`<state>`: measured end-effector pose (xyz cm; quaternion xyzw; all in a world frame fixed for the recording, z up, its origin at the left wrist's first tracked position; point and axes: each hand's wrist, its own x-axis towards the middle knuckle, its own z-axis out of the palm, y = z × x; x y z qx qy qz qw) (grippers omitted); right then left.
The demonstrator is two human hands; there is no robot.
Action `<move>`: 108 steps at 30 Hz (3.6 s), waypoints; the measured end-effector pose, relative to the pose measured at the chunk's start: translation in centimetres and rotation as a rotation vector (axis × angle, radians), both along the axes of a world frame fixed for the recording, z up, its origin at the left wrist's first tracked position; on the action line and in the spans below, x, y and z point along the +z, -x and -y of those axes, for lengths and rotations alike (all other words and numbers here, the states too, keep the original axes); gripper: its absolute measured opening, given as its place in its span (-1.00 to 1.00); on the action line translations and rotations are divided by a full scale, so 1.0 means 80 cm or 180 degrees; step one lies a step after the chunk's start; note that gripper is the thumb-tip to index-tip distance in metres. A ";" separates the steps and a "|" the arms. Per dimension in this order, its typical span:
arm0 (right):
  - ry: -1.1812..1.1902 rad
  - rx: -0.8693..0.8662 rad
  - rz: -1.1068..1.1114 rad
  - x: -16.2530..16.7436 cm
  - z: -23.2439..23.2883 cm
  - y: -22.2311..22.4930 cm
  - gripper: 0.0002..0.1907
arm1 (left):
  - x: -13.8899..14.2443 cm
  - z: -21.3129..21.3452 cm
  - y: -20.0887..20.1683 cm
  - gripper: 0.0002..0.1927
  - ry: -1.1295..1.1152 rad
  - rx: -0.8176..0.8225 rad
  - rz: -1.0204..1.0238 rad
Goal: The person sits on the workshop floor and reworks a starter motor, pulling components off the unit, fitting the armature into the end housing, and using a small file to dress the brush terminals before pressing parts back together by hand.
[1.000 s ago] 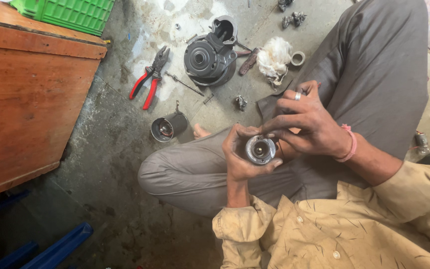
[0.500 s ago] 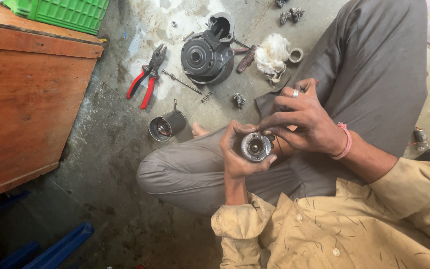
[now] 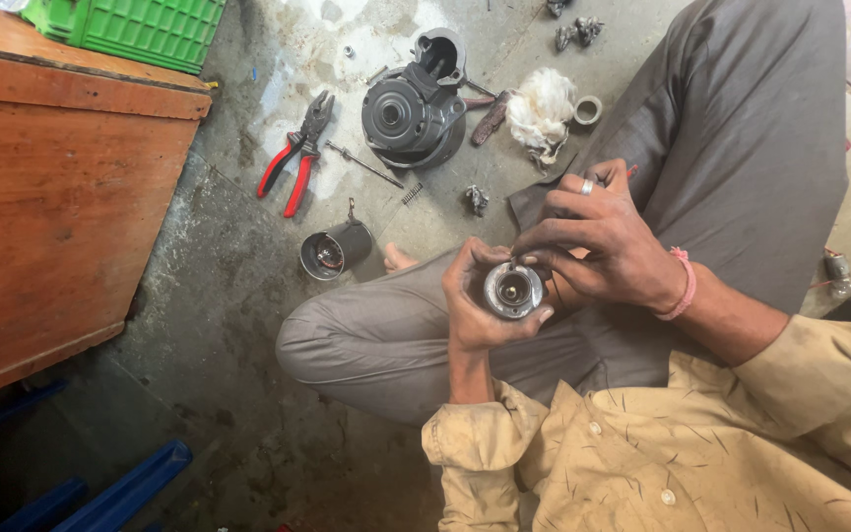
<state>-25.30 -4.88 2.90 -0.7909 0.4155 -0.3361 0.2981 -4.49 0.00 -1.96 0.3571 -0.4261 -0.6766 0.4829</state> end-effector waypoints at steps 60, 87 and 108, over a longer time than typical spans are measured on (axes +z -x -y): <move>-0.0188 -0.0726 -0.0265 0.026 -0.020 -0.043 -0.82 | 0.003 0.009 0.016 -0.32 0.0420 0.1150 0.0810; -0.0122 -0.0860 -0.0324 0.026 -0.023 -0.054 -0.83 | 0.003 0.012 0.016 -0.34 0.0324 0.1315 0.0714; -0.0237 -0.0934 -0.0260 0.021 -0.024 -0.054 -0.84 | -0.001 0.017 0.019 -0.34 0.0316 0.1343 0.0750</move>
